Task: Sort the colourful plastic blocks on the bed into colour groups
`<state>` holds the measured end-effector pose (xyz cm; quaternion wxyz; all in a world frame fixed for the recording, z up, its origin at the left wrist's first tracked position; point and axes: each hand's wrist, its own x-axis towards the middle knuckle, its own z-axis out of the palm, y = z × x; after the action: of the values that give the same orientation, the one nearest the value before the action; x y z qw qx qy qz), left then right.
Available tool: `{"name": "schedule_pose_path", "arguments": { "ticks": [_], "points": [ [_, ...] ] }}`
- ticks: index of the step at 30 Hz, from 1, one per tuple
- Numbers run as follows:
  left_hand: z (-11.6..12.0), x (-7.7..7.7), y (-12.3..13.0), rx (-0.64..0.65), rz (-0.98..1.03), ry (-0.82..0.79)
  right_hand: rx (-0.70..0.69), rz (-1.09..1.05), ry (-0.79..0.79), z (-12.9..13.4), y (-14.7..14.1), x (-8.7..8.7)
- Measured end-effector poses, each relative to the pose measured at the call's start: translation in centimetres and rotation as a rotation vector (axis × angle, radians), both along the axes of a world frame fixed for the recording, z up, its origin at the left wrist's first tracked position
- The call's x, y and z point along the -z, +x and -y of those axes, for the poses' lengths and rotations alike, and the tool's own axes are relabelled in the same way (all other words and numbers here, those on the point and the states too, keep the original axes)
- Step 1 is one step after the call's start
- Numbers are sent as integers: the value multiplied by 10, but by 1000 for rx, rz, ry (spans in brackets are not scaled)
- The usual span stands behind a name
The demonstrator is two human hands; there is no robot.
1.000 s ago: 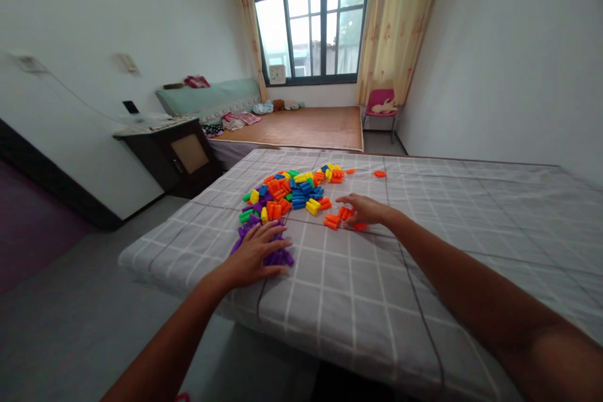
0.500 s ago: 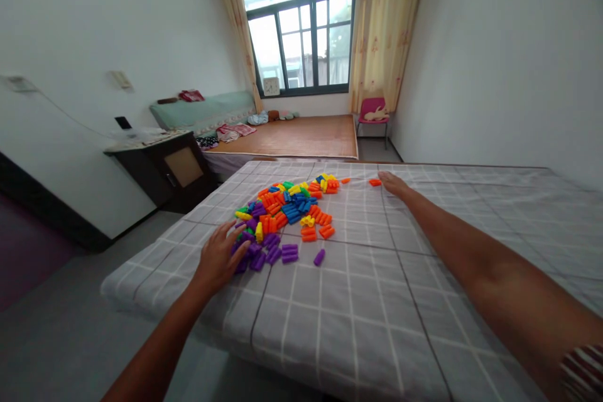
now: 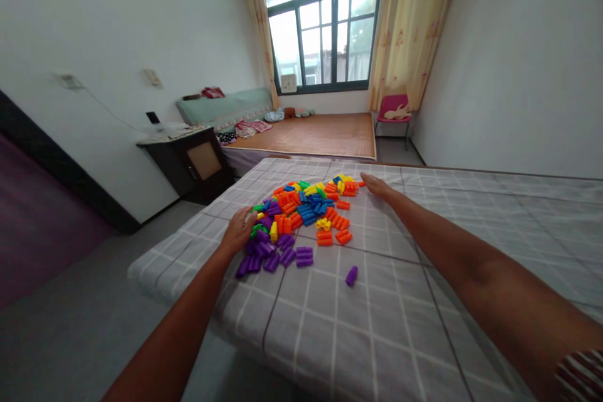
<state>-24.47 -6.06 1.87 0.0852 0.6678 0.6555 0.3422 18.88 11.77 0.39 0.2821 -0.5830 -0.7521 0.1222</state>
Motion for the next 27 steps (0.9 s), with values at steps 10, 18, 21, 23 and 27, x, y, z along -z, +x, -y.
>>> {"name": "schedule_pose_path", "arguments": {
  "ticks": [10, 18, 21, 23, 27],
  "points": [
    [-46, -8, 16, 31, 151, 20, -46, -115, 26, -11, -52, 1],
    [-98, 2, 31, 96, 307, -221, -255, -58, -148, -12, -87, 2],
    [-94, -9, 64, 224, 370, -248, -361, -98, -128, -2, -96, -4],
    [-90, -19, 88, 310, 376, -275, -383, -112, -136, 3, -92, -9],
    [-86, -29, 137, 505, 374, -293, -397, -102, -235, 13, -60, -17]
  ]
}}
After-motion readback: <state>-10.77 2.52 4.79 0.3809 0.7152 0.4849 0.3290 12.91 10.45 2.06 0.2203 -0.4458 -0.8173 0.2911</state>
